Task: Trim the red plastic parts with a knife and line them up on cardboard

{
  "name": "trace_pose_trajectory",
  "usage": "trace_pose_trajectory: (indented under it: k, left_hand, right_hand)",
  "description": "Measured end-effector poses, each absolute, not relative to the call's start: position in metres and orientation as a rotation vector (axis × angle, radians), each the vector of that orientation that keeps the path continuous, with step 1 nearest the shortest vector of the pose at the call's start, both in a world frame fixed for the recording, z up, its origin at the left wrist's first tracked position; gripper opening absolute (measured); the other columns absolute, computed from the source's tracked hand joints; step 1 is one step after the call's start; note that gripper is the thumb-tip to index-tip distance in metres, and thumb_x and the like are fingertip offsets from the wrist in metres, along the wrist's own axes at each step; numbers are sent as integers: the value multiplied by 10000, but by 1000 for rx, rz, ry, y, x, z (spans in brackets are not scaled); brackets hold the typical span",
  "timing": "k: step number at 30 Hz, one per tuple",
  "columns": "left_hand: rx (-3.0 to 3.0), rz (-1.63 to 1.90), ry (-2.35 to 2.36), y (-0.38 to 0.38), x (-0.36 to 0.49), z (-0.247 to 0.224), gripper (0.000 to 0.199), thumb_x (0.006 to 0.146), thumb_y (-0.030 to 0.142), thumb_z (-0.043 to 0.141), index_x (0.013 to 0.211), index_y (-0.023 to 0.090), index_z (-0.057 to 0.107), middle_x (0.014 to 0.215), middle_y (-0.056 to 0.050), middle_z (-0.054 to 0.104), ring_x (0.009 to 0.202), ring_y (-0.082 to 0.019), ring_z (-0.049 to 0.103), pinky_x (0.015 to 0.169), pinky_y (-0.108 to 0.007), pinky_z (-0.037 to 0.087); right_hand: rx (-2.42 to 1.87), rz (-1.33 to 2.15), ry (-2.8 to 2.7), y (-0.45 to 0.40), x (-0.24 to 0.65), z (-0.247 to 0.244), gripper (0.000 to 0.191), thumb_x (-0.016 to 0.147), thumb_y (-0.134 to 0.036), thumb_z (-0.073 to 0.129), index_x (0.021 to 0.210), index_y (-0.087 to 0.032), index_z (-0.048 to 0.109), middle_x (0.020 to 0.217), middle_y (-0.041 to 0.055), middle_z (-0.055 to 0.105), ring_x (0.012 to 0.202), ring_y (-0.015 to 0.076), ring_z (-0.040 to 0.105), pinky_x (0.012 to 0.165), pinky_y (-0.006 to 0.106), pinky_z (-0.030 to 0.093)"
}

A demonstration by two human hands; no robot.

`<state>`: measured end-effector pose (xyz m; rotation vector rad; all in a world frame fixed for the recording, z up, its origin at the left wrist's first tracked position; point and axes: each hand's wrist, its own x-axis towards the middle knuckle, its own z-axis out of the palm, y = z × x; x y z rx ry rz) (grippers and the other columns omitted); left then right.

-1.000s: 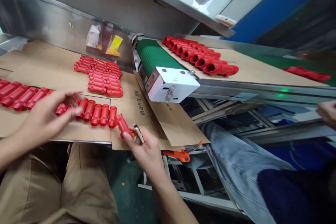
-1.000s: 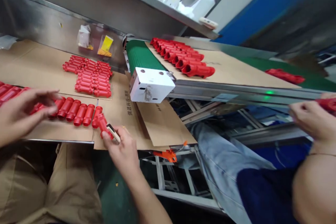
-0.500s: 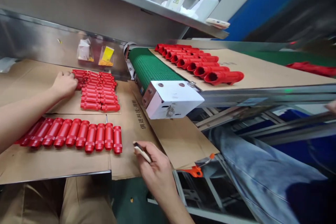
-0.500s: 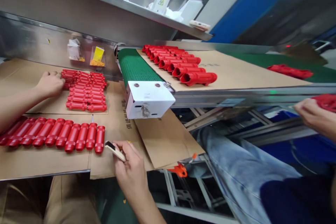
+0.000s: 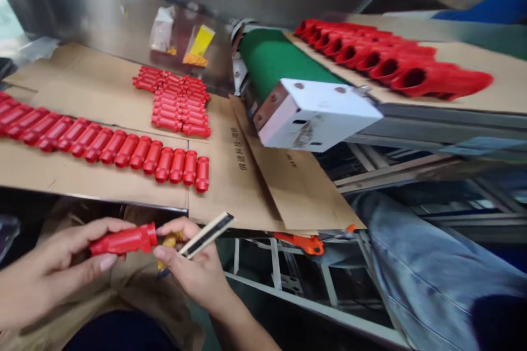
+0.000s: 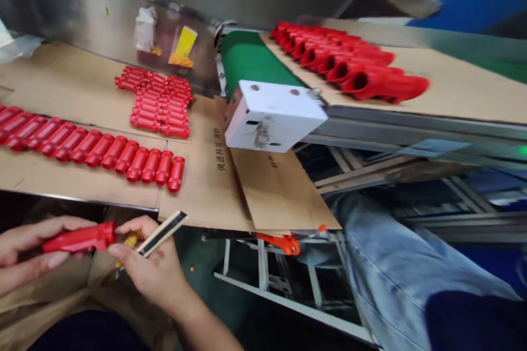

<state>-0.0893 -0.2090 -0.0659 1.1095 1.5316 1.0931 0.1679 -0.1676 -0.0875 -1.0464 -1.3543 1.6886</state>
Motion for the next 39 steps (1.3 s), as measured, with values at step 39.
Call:
trace_pose_trajectory:
  k: [39]
  left_hand:
    - [351,1510,1448,-268,-44,-110,467,680,370,1017,1017,256,716,874,19,728,737,-135,657,645,-204,559]
  right_hand:
    - [-976,1068,-1881,-209,136,-131,183,1032,-317,670,901,-199,719,726,9,708,614,139,612,599,257,467]
